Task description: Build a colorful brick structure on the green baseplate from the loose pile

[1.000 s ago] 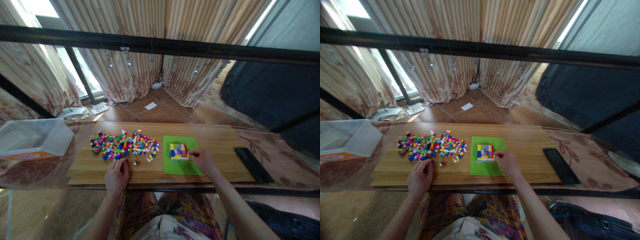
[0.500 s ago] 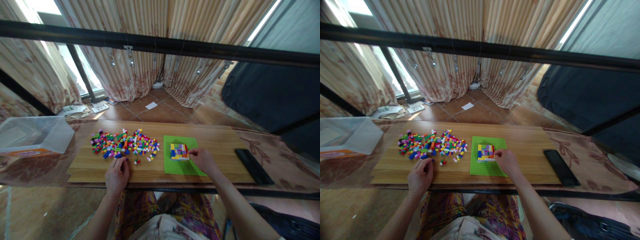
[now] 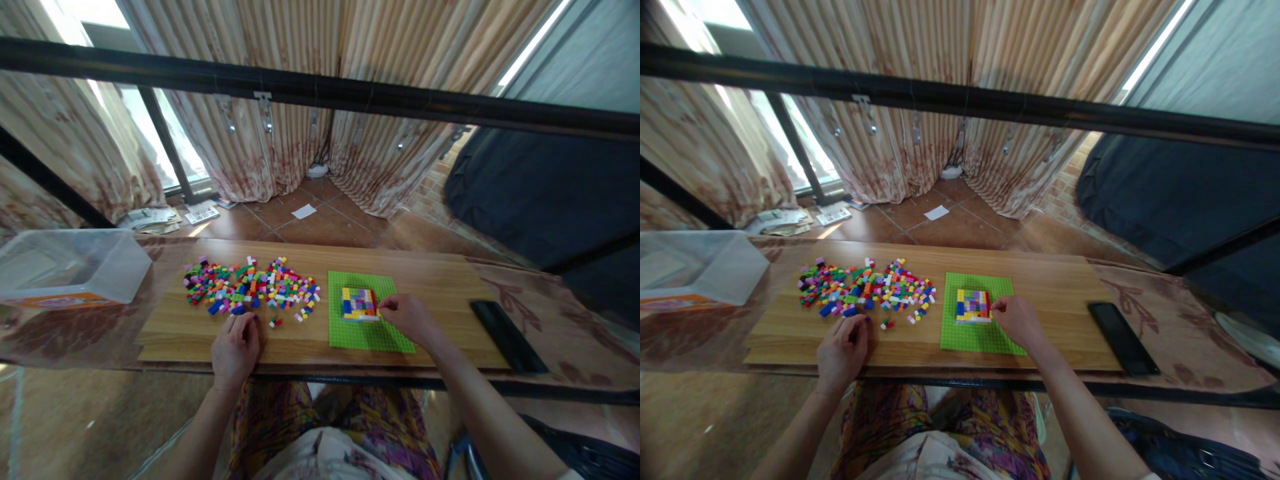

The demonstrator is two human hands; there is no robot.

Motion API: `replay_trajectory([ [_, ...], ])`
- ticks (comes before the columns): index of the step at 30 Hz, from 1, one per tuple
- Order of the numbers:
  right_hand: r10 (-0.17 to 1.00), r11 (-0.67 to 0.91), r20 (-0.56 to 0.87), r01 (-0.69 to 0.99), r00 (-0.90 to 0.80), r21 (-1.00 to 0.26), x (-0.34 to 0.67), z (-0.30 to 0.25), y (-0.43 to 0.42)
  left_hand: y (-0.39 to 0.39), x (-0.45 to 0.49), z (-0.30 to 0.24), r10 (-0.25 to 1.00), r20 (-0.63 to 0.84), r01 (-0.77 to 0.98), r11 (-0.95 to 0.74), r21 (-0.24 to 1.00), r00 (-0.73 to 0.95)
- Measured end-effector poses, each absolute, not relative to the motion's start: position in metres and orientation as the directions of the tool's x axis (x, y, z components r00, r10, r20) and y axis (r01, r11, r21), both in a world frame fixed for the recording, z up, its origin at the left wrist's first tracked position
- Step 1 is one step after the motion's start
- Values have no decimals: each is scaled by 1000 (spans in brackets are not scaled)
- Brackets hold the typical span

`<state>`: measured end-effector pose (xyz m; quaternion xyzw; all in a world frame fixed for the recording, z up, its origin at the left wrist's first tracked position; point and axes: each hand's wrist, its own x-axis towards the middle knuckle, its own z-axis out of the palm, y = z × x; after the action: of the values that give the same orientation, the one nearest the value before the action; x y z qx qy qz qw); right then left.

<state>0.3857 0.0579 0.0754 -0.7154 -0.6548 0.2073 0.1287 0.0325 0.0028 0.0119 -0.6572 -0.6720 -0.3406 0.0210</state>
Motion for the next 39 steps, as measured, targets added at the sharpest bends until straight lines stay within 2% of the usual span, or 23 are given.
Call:
replay_trajectory([
  [12,933,-112,-342,811,-113,-574,394,82,79,3,32,11,868,478,901,-93,425,-136],
  [27,891,-197,-437,765,-121,-614,394,76,87,3,32,11,868,482,905,-102,413,-123],
  [32,899,-272,-431,668,-82,-693,396,66,86,3,33,12,865,484,904,-98,417,-130],
  [39,893,-397,-449,436,-19,-808,404,51,71,3,33,9,866,481,908,-87,409,-134],
])
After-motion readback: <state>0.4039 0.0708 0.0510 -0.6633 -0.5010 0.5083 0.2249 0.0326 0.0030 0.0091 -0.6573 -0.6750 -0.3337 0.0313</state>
